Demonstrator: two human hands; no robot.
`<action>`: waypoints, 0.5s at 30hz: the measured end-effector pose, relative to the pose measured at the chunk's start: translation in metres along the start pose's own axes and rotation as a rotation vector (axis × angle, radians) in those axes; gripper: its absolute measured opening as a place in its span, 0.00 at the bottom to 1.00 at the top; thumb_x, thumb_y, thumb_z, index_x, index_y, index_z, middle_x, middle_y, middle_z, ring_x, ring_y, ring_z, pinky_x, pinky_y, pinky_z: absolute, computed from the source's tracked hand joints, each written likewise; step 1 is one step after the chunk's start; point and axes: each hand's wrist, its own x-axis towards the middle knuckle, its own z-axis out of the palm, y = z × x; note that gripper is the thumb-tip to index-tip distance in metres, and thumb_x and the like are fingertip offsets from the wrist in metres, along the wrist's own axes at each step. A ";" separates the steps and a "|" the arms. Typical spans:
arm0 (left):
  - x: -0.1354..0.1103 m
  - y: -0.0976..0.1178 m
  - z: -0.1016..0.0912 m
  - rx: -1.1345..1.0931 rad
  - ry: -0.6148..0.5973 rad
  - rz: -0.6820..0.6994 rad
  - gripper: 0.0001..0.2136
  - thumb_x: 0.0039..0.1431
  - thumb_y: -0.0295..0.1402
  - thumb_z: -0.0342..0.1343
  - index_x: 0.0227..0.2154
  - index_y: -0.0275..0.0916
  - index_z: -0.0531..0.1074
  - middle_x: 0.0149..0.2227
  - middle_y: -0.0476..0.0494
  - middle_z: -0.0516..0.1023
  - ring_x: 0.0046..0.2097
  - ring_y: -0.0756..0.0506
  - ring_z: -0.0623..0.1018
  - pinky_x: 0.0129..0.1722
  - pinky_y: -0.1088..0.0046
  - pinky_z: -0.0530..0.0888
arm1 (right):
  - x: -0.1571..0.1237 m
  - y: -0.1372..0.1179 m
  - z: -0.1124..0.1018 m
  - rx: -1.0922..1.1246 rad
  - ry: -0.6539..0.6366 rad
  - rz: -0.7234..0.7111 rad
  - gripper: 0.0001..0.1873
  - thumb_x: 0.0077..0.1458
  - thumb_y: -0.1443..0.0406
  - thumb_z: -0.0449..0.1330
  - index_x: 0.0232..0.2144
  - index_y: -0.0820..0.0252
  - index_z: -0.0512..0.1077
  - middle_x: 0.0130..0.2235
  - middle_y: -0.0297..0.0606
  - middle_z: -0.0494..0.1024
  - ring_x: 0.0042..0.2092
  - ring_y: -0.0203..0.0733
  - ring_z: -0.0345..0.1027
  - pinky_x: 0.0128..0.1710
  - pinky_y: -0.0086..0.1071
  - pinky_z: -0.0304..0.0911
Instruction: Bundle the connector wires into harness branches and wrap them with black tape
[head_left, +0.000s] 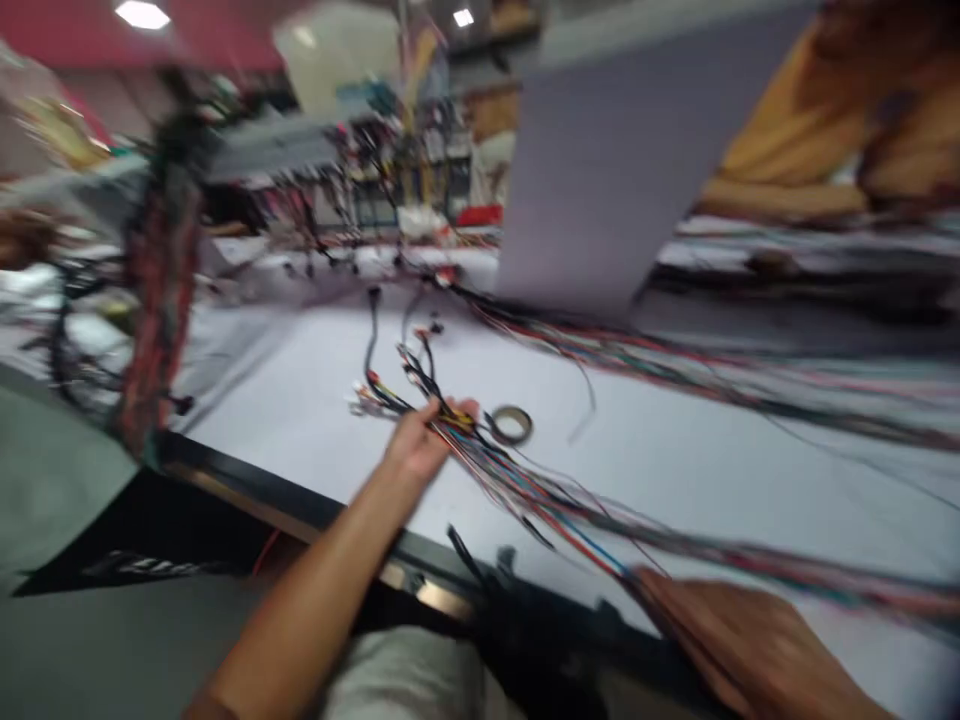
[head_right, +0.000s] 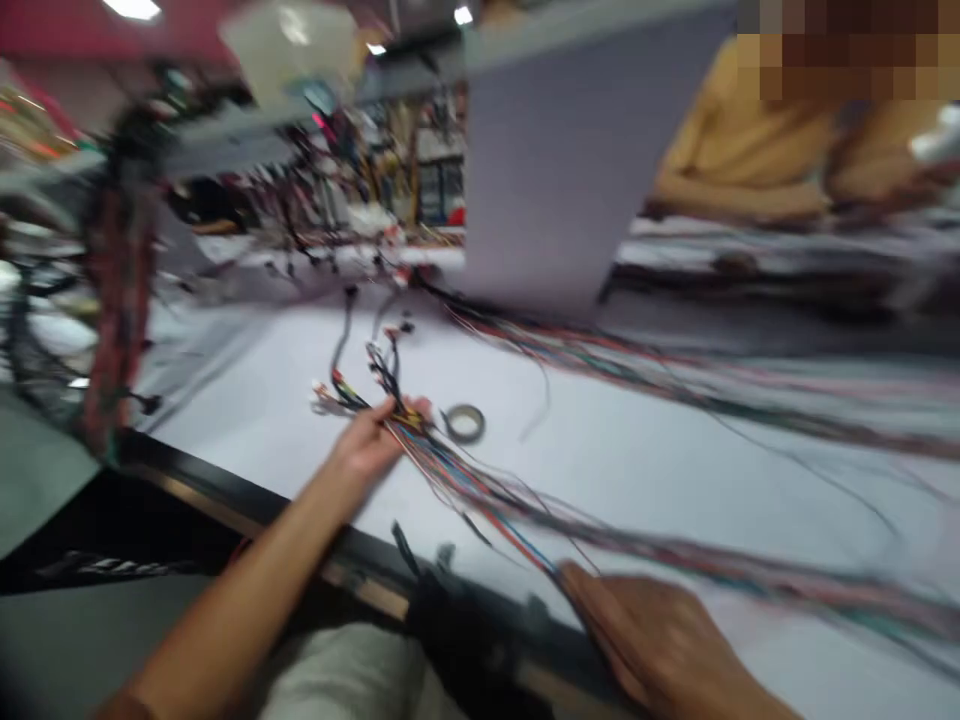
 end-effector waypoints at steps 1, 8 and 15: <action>0.004 0.001 -0.001 0.006 0.005 -0.018 0.09 0.62 0.27 0.45 0.31 0.32 0.69 0.29 0.36 0.77 0.32 0.42 0.79 0.34 0.64 0.75 | -0.006 0.000 -0.006 0.057 -0.106 -0.143 0.18 0.61 0.70 0.51 0.52 0.53 0.63 0.29 0.41 0.76 0.28 0.38 0.69 0.27 0.31 0.63; 0.003 0.004 -0.001 0.143 -0.046 0.092 0.12 0.65 0.26 0.41 0.32 0.29 0.69 0.32 0.33 0.79 0.34 0.42 0.81 0.34 0.64 0.78 | 0.011 -0.006 -0.017 -0.099 -0.287 -0.139 0.19 0.60 0.76 0.45 0.53 0.64 0.57 0.23 0.32 0.72 0.23 0.38 0.63 0.24 0.32 0.55; 0.003 0.004 -0.005 0.173 -0.105 0.139 0.14 0.66 0.26 0.40 0.34 0.27 0.71 0.33 0.32 0.80 0.36 0.43 0.81 0.37 0.64 0.79 | 0.035 -0.027 -0.029 -0.340 -0.247 0.043 0.14 0.64 0.60 0.48 0.44 0.62 0.68 0.28 0.38 0.73 0.30 0.43 0.63 0.33 0.36 0.55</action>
